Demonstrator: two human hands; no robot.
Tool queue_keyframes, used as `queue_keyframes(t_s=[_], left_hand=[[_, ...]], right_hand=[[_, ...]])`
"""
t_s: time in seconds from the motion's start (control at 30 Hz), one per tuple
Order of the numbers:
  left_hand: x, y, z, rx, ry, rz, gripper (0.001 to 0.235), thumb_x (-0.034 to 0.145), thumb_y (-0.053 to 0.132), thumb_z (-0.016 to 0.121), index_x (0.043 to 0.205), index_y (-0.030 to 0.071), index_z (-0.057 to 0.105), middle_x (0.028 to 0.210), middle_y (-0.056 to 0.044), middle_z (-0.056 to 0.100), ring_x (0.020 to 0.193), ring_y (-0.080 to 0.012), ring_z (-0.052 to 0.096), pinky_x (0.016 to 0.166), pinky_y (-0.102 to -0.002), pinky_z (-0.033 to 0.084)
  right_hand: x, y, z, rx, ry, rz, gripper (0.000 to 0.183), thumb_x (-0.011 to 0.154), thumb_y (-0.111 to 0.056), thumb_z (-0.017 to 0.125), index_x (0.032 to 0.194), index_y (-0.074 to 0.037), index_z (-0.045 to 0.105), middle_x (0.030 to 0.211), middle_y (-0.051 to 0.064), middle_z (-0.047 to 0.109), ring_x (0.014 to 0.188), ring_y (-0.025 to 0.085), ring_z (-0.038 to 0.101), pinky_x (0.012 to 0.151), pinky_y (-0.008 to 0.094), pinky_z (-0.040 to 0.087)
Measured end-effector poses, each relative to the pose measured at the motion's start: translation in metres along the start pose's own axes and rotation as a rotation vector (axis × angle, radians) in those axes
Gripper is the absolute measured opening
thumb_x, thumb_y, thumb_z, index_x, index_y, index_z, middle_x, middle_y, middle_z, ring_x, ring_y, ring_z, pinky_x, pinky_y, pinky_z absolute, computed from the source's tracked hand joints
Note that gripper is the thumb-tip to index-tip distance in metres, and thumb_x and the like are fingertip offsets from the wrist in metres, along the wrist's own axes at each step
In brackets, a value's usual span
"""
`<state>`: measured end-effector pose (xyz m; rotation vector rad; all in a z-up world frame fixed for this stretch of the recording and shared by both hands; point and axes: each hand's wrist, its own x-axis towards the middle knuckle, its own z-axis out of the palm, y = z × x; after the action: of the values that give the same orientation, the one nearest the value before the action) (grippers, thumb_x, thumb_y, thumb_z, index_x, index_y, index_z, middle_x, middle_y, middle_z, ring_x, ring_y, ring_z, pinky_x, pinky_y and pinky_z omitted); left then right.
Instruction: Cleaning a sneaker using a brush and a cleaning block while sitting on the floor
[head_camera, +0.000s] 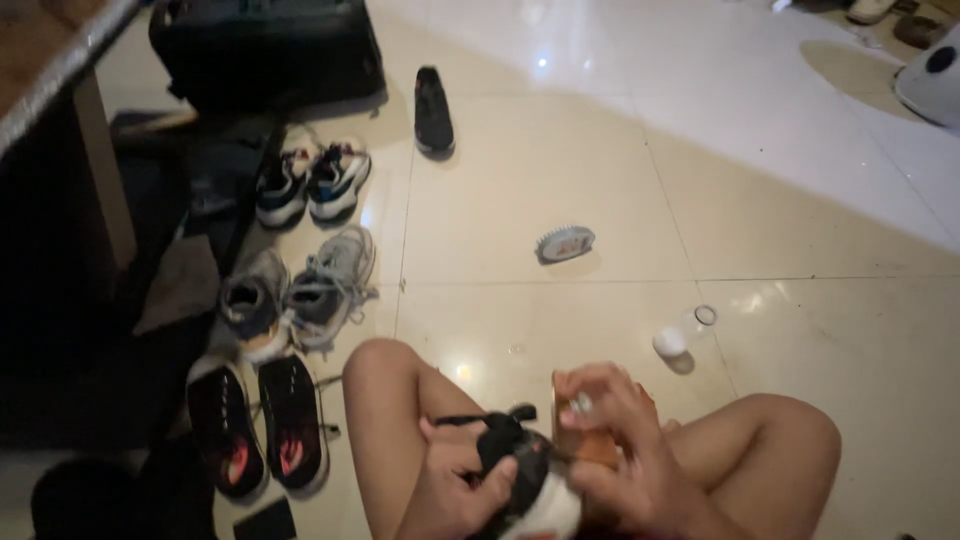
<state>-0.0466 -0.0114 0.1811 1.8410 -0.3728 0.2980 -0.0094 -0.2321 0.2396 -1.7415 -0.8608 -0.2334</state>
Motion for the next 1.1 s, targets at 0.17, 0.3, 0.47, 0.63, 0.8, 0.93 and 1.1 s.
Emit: queue_keyframes(t_s=[0.17, 0.3, 0.47, 0.63, 0.8, 0.93, 1.1], left_hand=[[0.013, 0.023, -0.002, -0.230, -0.011, 0.085, 0.047, 0.098, 0.035, 0.061, 0.058, 0.013, 0.051, 0.065, -0.002, 0.052, 0.059, -0.0168, 0.054, 0.089, -0.036, 0.032], [0.029, 0.033, -0.019, -0.247, -0.060, 0.123, 0.043, 0.101, 0.031, 0.058, 0.065, 0.009, 0.050, 0.064, -0.003, 0.048, 0.069, -0.0208, 0.048, 0.067, -0.037, 0.035], [0.037, 0.036, -0.029, -0.021, -0.268, -0.102, 0.035, 0.095, 0.036, 0.056, 0.112, 0.019, 0.082, 0.100, 0.000, 0.073, 0.104, -0.0229, 0.050, 0.091, -0.034, 0.038], [0.037, 0.042, -0.025, 0.072, -0.181, -0.405, 0.024, 0.073, 0.015, 0.066, 0.097, 0.014, 0.072, 0.097, -0.002, 0.074, 0.102, -0.0134, 0.065, 0.091, -0.026, 0.049], [0.047, 0.072, -0.011, 0.209, -0.235, -0.694, 0.029, 0.080, 0.045, 0.076, 0.094, 0.021, 0.066, 0.091, 0.010, 0.073, 0.099, -0.0078, 0.067, 0.117, -0.041, 0.023], [0.043, 0.058, -0.002, 0.158, -0.132, -0.639, 0.027, 0.083, 0.032, 0.074, 0.078, 0.016, 0.053, 0.075, 0.003, 0.063, 0.081, -0.0130, 0.061, 0.097, -0.035, 0.027], [0.036, 0.055, -0.001, 0.073, -0.093, -0.519, 0.019, 0.085, 0.022, 0.068, 0.084, 0.011, 0.052, 0.076, -0.002, 0.068, 0.072, -0.0148, 0.061, 0.069, -0.032, 0.047]], right_hand=[[-0.017, 0.015, 0.002, 0.137, 0.066, -0.080, 0.051, 0.110, -0.066, 0.043, 0.119, -0.022, 0.065, 0.120, 0.010, 0.059, 0.111, 0.025, 0.059, 0.101, 0.042, 0.041], [-0.023, 0.029, 0.000, 0.202, 0.068, 0.095, 0.050, 0.102, -0.062, 0.055, 0.120, -0.017, 0.066, 0.126, 0.019, 0.057, 0.120, 0.029, 0.059, 0.105, 0.045, 0.041], [-0.011, -0.014, 0.017, 0.870, 0.336, 0.532, 0.066, 0.088, -0.043, 0.060, 0.129, 0.008, 0.059, 0.127, 0.031, 0.067, 0.124, 0.037, 0.062, 0.111, 0.045, 0.040], [-0.031, 0.015, 0.016, 0.901, 0.132, 0.345, 0.075, 0.102, -0.049, 0.055, 0.147, 0.010, 0.043, 0.151, 0.022, 0.047, 0.140, 0.032, 0.049, 0.118, 0.045, 0.035], [-0.038, 0.026, 0.004, 0.355, -0.046, 0.268, 0.077, 0.103, -0.063, 0.044, 0.144, 0.001, 0.053, 0.155, 0.016, 0.048, 0.152, 0.028, 0.034, 0.125, 0.049, 0.025], [-0.039, 0.042, 0.013, 0.141, 0.056, 0.791, 0.058, 0.080, -0.043, 0.073, 0.127, -0.010, 0.069, 0.128, 0.007, 0.064, 0.130, 0.016, 0.050, 0.114, 0.032, 0.033], [-0.033, -0.039, 0.014, -0.626, 0.030, 0.017, 0.050, 0.096, -0.062, 0.050, 0.130, -0.032, 0.070, 0.142, 0.013, 0.054, 0.126, 0.035, 0.055, 0.107, 0.049, 0.039]])
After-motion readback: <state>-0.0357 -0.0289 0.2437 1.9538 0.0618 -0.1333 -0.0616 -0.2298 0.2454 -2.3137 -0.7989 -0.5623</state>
